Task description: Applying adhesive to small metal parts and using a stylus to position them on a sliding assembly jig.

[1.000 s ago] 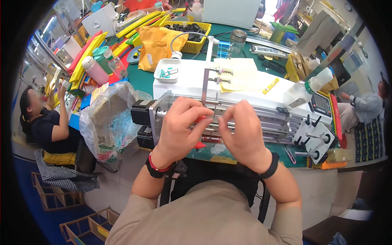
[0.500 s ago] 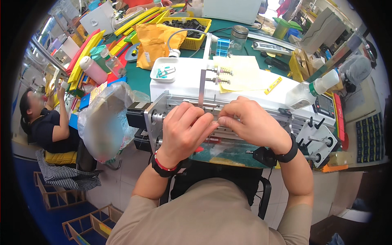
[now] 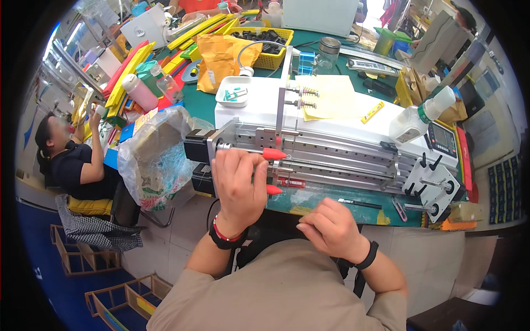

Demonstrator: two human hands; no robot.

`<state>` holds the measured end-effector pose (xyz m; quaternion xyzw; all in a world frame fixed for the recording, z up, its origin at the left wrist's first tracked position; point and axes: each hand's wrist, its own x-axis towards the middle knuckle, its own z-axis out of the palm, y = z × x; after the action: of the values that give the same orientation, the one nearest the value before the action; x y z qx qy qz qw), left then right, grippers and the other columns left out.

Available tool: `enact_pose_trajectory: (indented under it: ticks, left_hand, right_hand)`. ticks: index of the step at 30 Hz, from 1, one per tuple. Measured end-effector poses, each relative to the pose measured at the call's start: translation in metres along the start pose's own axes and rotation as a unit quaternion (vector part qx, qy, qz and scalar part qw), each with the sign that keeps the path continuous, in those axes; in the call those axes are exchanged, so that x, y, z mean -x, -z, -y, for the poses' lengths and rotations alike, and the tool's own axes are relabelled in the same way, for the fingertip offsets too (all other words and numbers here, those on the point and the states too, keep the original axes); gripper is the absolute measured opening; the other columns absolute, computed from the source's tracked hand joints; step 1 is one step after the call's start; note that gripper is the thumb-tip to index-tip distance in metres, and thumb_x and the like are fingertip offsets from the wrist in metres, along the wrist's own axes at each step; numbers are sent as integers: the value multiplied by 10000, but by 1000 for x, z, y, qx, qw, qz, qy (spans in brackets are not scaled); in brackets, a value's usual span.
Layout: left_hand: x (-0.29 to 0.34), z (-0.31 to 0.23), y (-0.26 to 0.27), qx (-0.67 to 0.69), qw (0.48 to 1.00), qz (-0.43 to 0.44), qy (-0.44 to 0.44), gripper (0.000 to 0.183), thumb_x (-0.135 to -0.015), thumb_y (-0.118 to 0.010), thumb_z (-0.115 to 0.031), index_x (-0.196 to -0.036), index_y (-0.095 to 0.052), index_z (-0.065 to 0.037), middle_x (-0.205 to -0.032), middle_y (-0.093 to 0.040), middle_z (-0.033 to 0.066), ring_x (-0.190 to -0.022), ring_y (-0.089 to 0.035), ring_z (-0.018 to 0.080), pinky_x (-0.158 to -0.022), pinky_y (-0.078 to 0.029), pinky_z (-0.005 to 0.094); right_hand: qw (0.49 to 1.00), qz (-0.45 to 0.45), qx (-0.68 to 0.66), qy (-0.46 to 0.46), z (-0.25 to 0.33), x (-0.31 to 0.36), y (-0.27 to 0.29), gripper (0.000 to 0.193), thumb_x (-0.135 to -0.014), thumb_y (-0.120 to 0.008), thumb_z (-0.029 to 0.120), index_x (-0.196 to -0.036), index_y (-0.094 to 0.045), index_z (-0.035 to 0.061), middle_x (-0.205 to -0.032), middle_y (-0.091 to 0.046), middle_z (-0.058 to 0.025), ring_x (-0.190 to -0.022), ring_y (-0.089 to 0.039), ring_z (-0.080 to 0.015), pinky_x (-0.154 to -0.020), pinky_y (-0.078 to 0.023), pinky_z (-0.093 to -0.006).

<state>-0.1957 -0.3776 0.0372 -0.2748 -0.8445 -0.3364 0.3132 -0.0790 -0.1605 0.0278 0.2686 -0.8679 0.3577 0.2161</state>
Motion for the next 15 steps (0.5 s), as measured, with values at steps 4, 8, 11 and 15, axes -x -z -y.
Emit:
enact_pose_trajectory:
  ticks: [4,8,11,15]
  left_hand:
    - [-25,-12,5,-3,1000,28,-3,72,-940,-760,-83,-962,-698,-53,-968,-593,95,-984,-557,321,-876,-403,452]
    - [-15,-34,-9,21,985,90,-143,69,-916,-769,-111,-928,-705,-90,-966,-611,67,-951,-591,306,-845,-411,441]
    - [25,-51,-28,150,899,308,-273,162,-936,-784,-195,-876,-671,-95,-939,-635,69,-918,-643,289,-774,-469,411]
    - [86,-30,-83,226,887,339,-217,254,-928,-830,-255,-831,-652,-102,-801,-618,74,-759,-658,282,-648,-512,424]
  right_hand:
    - [991,18,-37,-131,-12,53,-17,134,-873,-853,63,-898,-724,35,-827,-689,-117,-777,-662,-335,-671,-512,-443]
    - [981,-6,66,-181,-36,97,-18,133,-907,-842,104,-913,-722,48,-847,-682,-115,-810,-662,-349,-765,-526,-459]
    - [980,-20,80,-180,-58,122,-16,167,-880,-870,137,-893,-718,68,-829,-665,-98,-789,-645,-337,-724,-511,-453]
    - [987,-37,116,-109,-67,123,-19,217,-826,-906,182,-828,-702,109,-792,-623,-64,-754,-622,-307,-673,-488,-438]
